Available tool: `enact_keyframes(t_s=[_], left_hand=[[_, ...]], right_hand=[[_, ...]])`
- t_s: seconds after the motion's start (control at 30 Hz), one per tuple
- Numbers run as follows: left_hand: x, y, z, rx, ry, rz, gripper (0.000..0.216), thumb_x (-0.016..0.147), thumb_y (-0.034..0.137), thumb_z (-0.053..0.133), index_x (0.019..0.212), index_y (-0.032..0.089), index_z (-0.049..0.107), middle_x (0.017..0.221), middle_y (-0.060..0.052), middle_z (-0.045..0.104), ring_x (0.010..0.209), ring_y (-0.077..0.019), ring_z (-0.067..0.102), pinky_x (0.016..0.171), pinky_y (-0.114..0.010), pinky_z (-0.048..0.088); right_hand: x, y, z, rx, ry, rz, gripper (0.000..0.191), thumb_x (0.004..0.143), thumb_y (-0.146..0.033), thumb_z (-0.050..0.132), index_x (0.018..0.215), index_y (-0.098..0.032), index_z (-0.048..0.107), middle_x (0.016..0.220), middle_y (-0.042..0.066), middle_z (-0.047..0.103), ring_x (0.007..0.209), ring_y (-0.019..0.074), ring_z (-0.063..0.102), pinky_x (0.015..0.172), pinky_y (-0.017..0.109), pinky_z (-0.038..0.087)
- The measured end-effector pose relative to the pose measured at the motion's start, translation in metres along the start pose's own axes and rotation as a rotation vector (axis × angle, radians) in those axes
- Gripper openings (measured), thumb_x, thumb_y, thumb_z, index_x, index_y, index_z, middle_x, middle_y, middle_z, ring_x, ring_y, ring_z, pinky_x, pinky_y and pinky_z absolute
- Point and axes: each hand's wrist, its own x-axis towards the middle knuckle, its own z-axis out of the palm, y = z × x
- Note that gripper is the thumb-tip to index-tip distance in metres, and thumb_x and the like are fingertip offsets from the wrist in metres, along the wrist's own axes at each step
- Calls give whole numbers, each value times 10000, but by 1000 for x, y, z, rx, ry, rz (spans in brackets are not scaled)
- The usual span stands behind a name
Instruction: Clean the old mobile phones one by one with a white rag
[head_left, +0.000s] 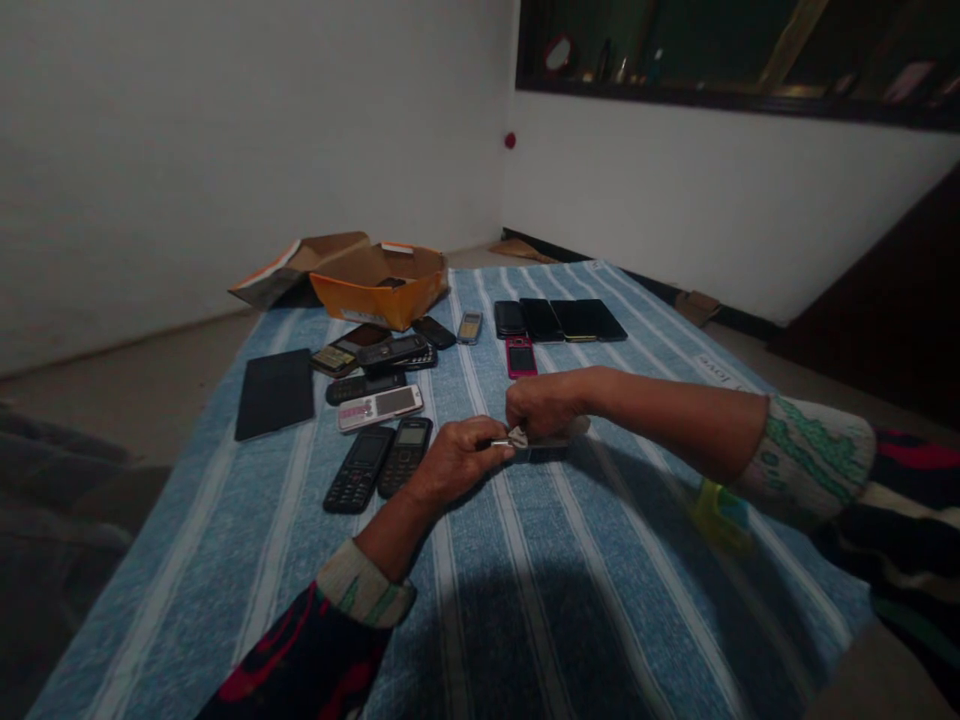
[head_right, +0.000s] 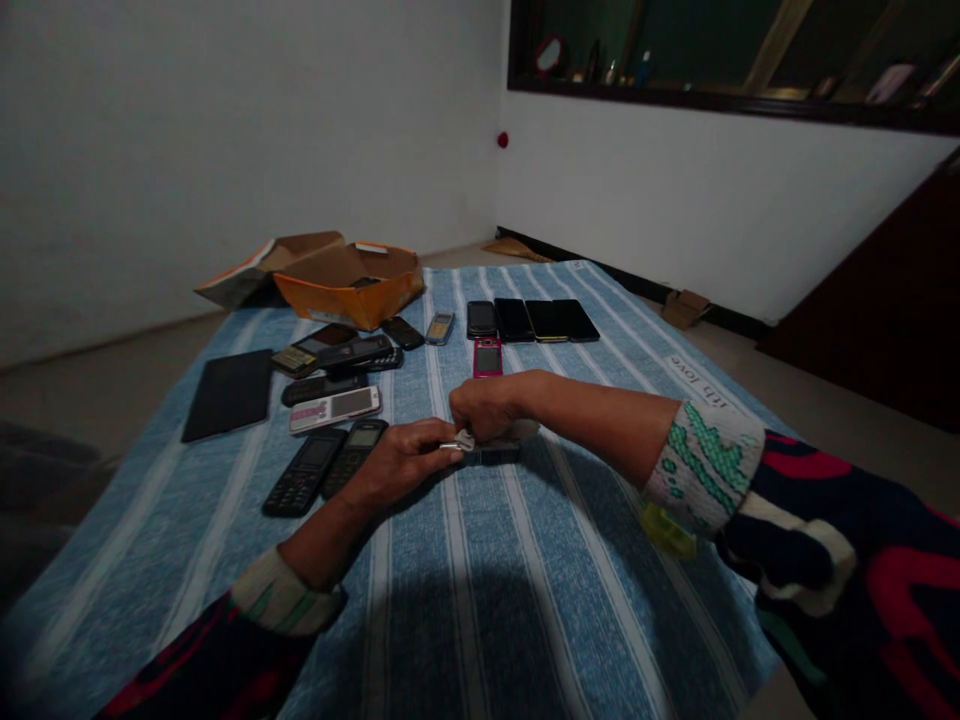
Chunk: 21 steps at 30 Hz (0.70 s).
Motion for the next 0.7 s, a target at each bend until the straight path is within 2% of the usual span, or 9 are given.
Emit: enact_keyframes(t_s=[0.2, 0.7], left_hand=[[0, -3, -1, 4, 23, -6, 132, 802, 261, 645, 809, 148, 713, 801, -46, 686, 754, -169, 621, 721, -286, 475], [0, 0, -1, 5, 16, -33, 138, 797, 262, 642, 817, 150, 720, 809, -51, 699, 763, -178, 629, 736, -306, 485]], right_hand=[[-5, 0, 0, 9, -49, 46, 255, 749, -81, 539, 898, -87, 745, 714, 80, 703, 547, 120, 497, 553, 259, 325], [-12, 3, 5, 20, -46, 84, 233, 741, -85, 548, 871, -80, 740, 703, 76, 688, 529, 114, 458, 537, 262, 316]])
